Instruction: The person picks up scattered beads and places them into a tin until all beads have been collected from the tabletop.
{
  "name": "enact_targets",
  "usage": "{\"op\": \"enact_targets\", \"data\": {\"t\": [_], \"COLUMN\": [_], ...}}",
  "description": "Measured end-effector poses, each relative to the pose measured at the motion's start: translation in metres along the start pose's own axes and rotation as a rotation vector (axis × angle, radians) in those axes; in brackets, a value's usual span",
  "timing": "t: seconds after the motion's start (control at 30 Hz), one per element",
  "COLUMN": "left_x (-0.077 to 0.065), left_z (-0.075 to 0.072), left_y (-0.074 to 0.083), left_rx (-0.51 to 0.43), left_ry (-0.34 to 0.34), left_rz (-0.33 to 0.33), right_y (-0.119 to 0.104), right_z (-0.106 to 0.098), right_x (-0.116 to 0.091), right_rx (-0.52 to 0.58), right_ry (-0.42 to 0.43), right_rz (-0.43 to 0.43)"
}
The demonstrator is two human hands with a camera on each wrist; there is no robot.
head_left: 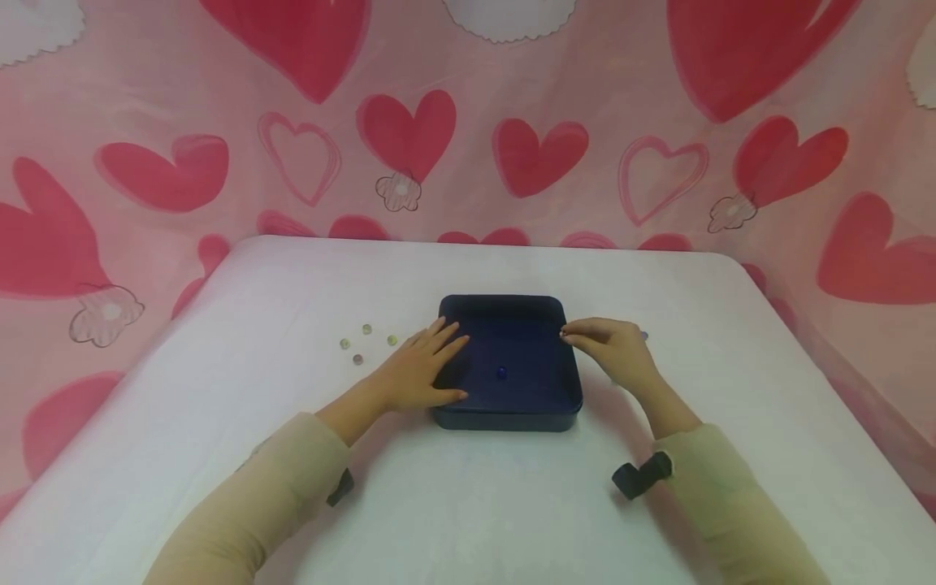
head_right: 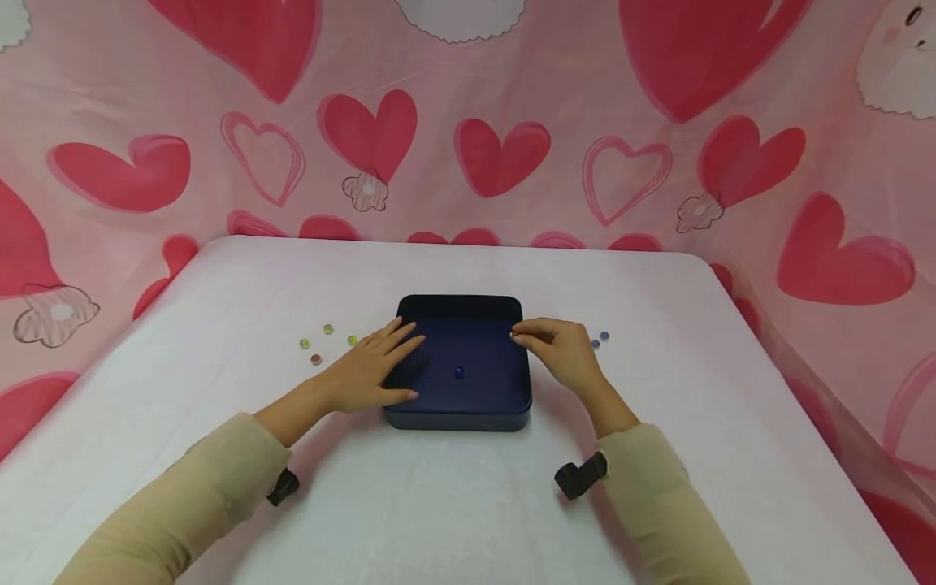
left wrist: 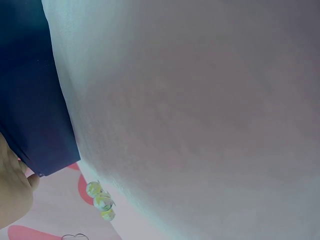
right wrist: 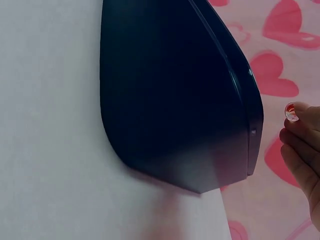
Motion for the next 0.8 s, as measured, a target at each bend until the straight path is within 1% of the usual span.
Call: {"op": "enact_targets", "data": {"t": [0.3, 0.6, 0.8], "left_x": [0.000, 0.000, 0.000], "left_z": [0.000, 0.000, 0.000], "left_y": [-0.001, -0.001, -0.001], "left_rx": [-0.007, -0.006, -0.008], "left_ry": [-0.008, -0.009, -0.015], "left_rz": [-0.005, -0.007, -0.008], "right_y": [-0.004, -0.008, -0.007], "right_z": [0.012, 0.022, 0.029], "right_x": [0.007, 0.011, 0.014], "right_rx": [0.033, 0.047, 0.059], "right_ry": [-0.031, -0.070, -0.092], "right_rz": [-0.002, -0.037, -0.046]}}
Point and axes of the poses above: each hand's wrist, its own x-axis towards the middle knuckle, its own z-axis out of the palm, y = z × x, the point moved 6 cm from there along x, towards the middle knuckle, and after that the axes turned 14 degrees about -z, right-handed, at the moved point
